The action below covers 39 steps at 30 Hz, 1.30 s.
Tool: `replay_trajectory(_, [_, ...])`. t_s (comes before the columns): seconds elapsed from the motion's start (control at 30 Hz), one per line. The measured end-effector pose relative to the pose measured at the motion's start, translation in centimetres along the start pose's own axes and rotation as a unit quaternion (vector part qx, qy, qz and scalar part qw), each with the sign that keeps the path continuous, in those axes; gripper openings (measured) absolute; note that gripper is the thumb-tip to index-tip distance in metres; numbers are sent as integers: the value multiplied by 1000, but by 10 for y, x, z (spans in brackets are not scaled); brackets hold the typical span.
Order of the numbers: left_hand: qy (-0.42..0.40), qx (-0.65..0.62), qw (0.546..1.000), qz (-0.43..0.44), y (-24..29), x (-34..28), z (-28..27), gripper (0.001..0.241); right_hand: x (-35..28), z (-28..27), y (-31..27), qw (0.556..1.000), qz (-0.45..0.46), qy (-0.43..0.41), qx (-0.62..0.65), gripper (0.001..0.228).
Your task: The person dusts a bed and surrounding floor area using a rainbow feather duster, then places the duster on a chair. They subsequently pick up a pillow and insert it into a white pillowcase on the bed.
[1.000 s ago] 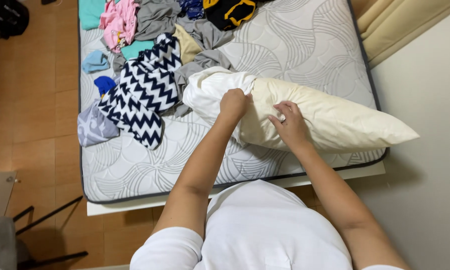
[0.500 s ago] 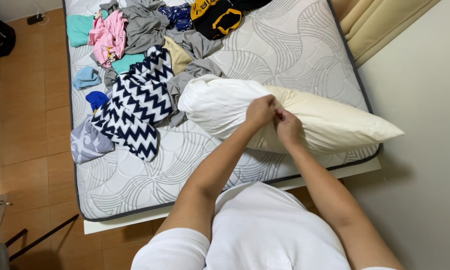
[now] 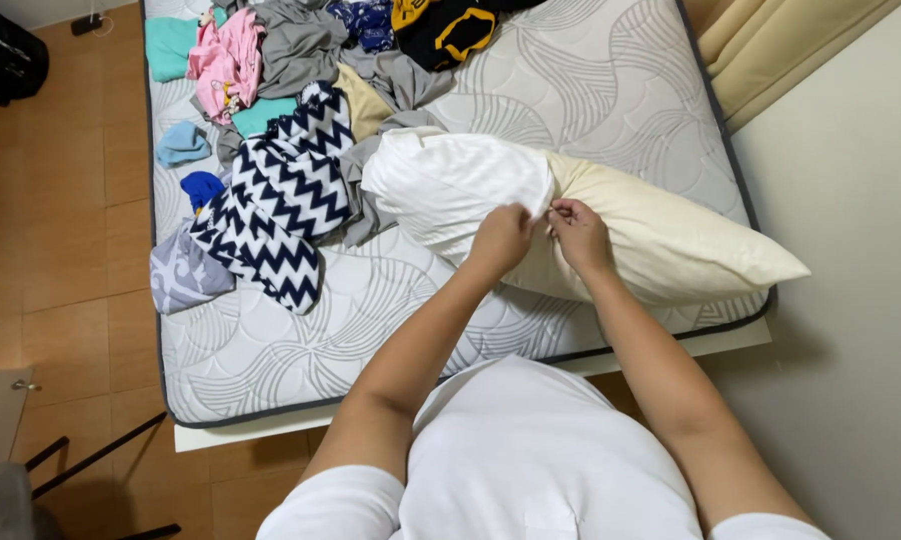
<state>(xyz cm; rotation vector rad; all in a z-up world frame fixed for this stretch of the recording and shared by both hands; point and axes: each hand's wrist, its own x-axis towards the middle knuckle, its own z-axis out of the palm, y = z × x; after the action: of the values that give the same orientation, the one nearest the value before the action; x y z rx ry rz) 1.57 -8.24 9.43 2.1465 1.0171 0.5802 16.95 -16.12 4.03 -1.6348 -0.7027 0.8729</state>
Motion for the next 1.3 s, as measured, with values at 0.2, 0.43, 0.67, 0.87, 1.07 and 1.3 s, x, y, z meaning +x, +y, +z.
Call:
replay_trajectory(0.2, [26, 126, 991, 29, -21, -39, -24, 28, -48, -7, -84, 989, -100, 24, -102, 21])
replay_trajectory(0.43, [-22, 86, 996, -14, -41, -36, -25, 13, -88, -23, -111, 945, -91, -23, -315, 54])
replay_trajectory(0.67, [-18, -68, 996, -61, -40, -31, 2, 17, -70, -26, -21, 898, -160, -26, -409, 71])
replay_trajectory(0.87, [27, -177, 980, -85, -17, -20, 6, 25, -68, -24, -51, 938, -220, 32, -266, 31])
replay_trajectory(1.07, [23, -313, 948, 60, 37, -6, 19, 25, -73, -11, -67, 926, -276, 84, -243, 22])
replay_trajectory(1.3, [-73, -174, 982, -20, 35, 18, -12, 30, -73, 3, -68, 951, -229, 72, -195, 33])
